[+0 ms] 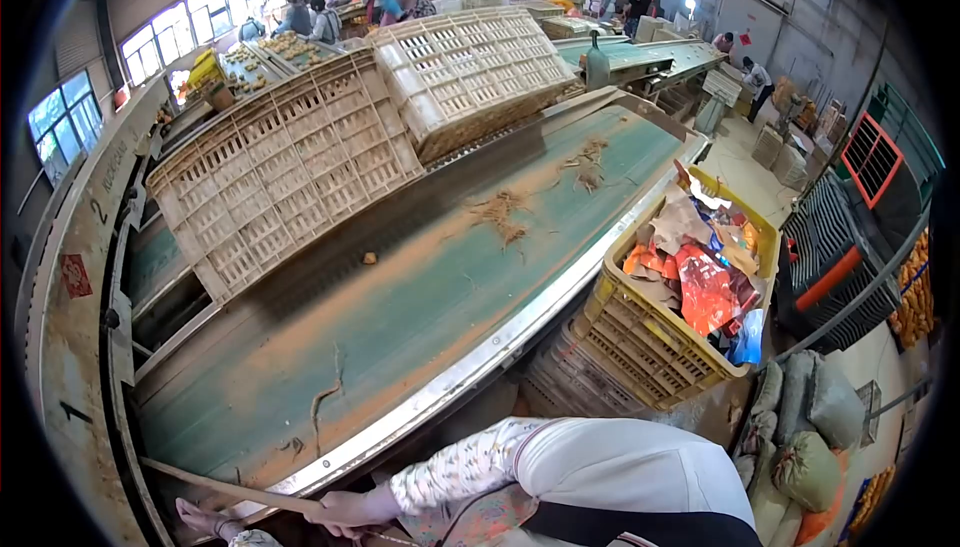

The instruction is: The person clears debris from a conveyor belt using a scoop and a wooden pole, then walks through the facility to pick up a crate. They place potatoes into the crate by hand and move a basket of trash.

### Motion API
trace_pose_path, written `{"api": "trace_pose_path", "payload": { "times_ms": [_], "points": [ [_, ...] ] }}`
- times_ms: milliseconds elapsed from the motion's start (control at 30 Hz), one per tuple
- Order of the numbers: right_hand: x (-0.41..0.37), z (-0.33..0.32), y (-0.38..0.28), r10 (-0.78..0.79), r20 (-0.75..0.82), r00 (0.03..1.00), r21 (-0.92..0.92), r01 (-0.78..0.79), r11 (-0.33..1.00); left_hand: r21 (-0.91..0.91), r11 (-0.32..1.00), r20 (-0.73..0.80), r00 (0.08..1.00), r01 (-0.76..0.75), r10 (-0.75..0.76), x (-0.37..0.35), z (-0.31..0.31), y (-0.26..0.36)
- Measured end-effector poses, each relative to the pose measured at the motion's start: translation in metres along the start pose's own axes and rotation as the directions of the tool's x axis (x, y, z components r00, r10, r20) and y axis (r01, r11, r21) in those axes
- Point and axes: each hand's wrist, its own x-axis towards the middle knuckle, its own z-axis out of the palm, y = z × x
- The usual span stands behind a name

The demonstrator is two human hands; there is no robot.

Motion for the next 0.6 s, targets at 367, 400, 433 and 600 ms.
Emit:
{"api": "trace_pose_path", "payload": {
  "times_ms": [367, 400, 433, 600],
  "points": [
    [-0.009, 0.041, -0.057, 0.026, 0.152, 0.988, 0.198, -0.056, 0.979, -0.158, 0.983, 0.072, 0.994, 0.097, -0.087, -0.021, -0.002, 0.016],
    [-0.012, 0.043, -0.055, -0.029, -0.012, 1.000, 0.175, 0.031, 0.984, -0.089, 0.996, 0.066, 0.998, 0.028, -0.022, -0.008, -0.005, -0.003],
    [-0.001, 0.021, -0.034, -0.099, 0.092, 0.991, 0.158, 0.083, 0.984, -0.018, 0.999, 0.070, 0.996, -0.048, 0.049, 0.013, -0.009, -0.025],
    [0.017, 0.012, -0.024, 0.036, -0.029, 0.999, 0.236, -0.028, 0.971, 0.170, 0.970, 0.094, 0.983, -0.172, 0.157, 0.006, -0.007, -0.013]
  ]
}}
